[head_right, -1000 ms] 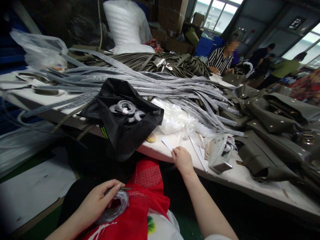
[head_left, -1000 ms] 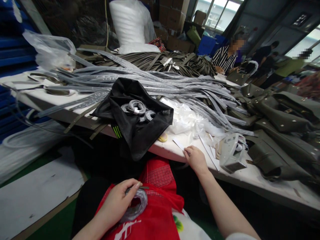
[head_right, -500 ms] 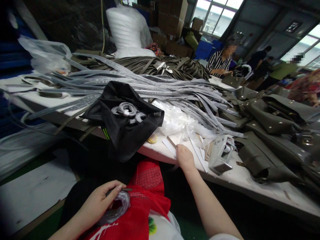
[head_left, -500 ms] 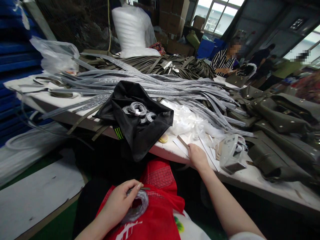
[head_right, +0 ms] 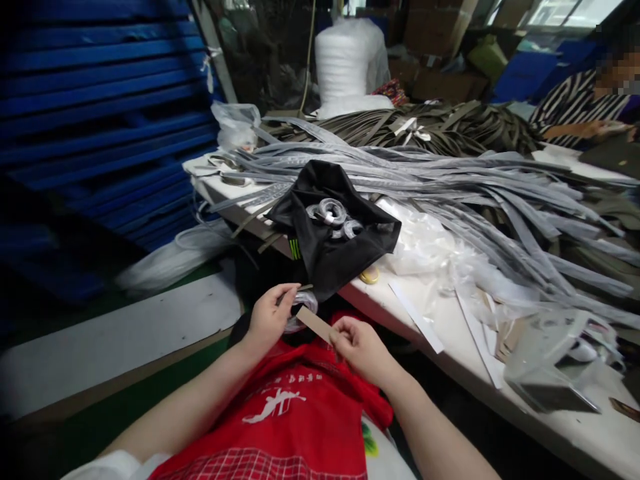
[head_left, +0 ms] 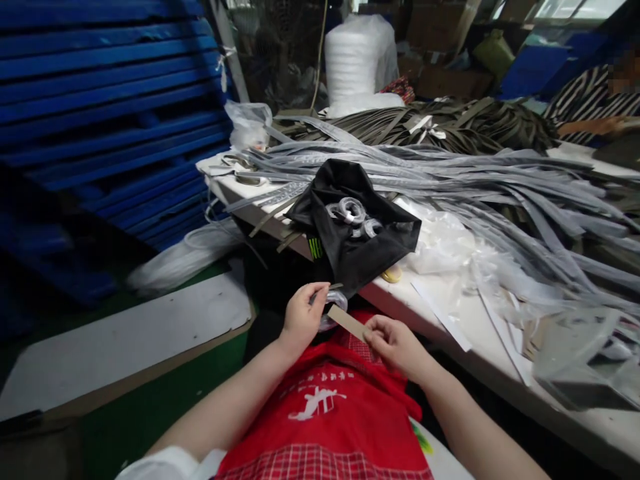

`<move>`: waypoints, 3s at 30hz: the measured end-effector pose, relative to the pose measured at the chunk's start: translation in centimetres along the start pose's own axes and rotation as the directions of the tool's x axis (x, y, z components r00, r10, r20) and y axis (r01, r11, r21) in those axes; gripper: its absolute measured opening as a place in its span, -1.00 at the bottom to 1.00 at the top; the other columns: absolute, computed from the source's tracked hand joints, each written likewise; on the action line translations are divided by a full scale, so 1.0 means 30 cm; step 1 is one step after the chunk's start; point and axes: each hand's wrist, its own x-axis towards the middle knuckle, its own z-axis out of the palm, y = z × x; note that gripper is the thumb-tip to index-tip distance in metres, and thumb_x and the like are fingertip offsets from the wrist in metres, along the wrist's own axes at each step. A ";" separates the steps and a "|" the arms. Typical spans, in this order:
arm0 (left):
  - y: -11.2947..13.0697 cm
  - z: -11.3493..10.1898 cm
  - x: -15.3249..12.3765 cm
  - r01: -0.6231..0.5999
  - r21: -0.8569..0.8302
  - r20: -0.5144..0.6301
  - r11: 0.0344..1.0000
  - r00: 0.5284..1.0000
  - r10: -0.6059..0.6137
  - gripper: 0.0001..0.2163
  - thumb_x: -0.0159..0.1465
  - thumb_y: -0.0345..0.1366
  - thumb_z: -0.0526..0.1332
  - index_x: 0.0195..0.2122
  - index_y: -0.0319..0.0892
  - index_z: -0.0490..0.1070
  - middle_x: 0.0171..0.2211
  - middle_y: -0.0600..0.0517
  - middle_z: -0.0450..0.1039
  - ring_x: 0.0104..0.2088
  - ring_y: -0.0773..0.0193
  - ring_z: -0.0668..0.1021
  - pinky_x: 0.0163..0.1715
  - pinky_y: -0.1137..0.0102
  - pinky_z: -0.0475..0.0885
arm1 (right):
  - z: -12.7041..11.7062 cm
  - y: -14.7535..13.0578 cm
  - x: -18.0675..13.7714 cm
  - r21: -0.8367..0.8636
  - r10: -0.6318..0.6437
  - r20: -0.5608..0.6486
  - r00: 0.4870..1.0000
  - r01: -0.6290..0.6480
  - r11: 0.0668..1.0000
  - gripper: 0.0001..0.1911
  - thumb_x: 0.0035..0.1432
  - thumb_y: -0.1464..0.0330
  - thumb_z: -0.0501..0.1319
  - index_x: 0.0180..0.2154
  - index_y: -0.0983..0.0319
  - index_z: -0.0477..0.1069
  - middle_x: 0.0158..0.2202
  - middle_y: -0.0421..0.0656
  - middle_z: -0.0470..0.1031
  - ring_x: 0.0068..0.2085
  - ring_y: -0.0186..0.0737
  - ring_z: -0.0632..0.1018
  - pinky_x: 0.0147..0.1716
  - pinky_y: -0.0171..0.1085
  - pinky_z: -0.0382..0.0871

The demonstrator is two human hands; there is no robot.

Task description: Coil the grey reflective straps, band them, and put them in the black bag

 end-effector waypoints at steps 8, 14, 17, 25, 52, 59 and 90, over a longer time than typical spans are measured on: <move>0.040 0.011 -0.028 -0.359 0.318 0.035 0.877 0.929 0.368 -0.76 0.38 -0.25 0.08 -0.07 -0.22 0.46 -0.25 -0.08 0.53 -0.26 0.17 0.57 -0.24 0.32 0.49 | 0.113 -0.018 0.142 0.387 -0.014 -0.073 0.997 0.041 0.921 -0.61 0.07 0.03 0.25 -0.34 0.24 0.33 -0.56 -0.24 0.49 -0.71 -0.47 0.32 -0.73 -0.45 0.10; 0.023 0.007 -0.018 -0.409 0.288 0.017 0.866 0.906 0.423 -0.79 0.37 -0.28 0.10 -0.06 -0.21 0.44 -0.22 -0.09 0.53 -0.23 0.18 0.58 -0.19 0.32 0.51 | 0.163 -0.012 0.136 0.655 0.012 0.138 0.990 -0.100 0.749 -0.52 0.01 0.08 0.35 -0.15 0.27 0.39 -0.40 -0.17 0.53 -0.63 -0.42 0.47 -0.67 -0.45 0.30; 0.025 -0.009 -0.013 -0.338 0.162 -0.019 0.927 0.938 0.346 -0.82 0.36 -0.29 0.12 -0.09 -0.16 0.44 -0.23 -0.04 0.52 -0.22 0.23 0.57 -0.18 0.35 0.50 | 0.159 -0.028 0.107 0.728 -0.004 0.269 0.963 -0.200 0.656 -0.51 0.09 0.20 0.33 0.02 0.20 0.30 -0.52 -0.28 0.47 -0.73 -0.46 0.34 -0.79 -0.49 0.14; 0.066 -0.003 -0.039 -0.231 -0.031 -0.120 0.973 0.967 0.225 -0.83 0.35 -0.25 0.12 -0.14 -0.13 0.47 -0.20 -0.03 0.46 -0.17 0.24 0.55 -0.14 0.34 0.49 | 0.214 -0.089 0.143 0.887 -0.034 0.182 0.983 -0.149 0.437 -0.72 0.14 0.26 0.30 -0.36 0.21 0.21 -0.59 -0.32 0.37 -0.72 -0.51 0.26 -0.73 -0.51 0.13; -0.038 -0.005 -0.130 -0.005 -0.094 0.244 0.996 0.969 0.027 -0.78 0.34 -0.27 0.07 -0.21 -0.18 0.50 -0.28 -0.05 0.57 -0.24 0.19 0.58 -0.16 0.29 0.47 | 0.087 0.004 0.122 -0.479 -0.566 -0.031 0.824 0.485 0.732 -0.75 0.20 0.41 0.16 -0.17 0.09 0.58 -0.25 -0.06 0.52 -0.19 -0.09 0.49 -0.19 -0.15 0.35; -0.037 -0.019 -0.189 -0.018 -0.046 0.323 0.999 0.946 0.032 -0.82 0.29 -0.32 0.11 -0.12 -0.18 0.40 -0.26 -0.06 0.57 -0.24 0.17 0.59 -0.19 0.31 0.44 | 0.083 0.102 0.190 -0.089 -0.191 -0.012 0.982 0.189 0.978 -0.75 0.06 0.17 0.32 -0.44 0.23 0.52 -0.46 -0.19 0.50 -0.41 -0.23 0.46 -0.35 -0.26 0.33; -0.023 0.007 -0.238 0.247 -0.120 0.541 0.961 0.828 -0.146 -0.35 0.11 -0.40 0.21 0.24 -0.21 0.08 -0.17 -0.07 0.57 -0.16 0.11 0.57 -0.09 0.21 0.42 | 0.020 0.079 0.256 -0.042 -0.021 0.574 0.819 0.055 0.998 -0.73 0.04 0.20 0.33 -0.39 0.28 0.41 -0.49 -0.23 0.49 -0.48 -0.33 0.49 -0.43 -0.34 0.38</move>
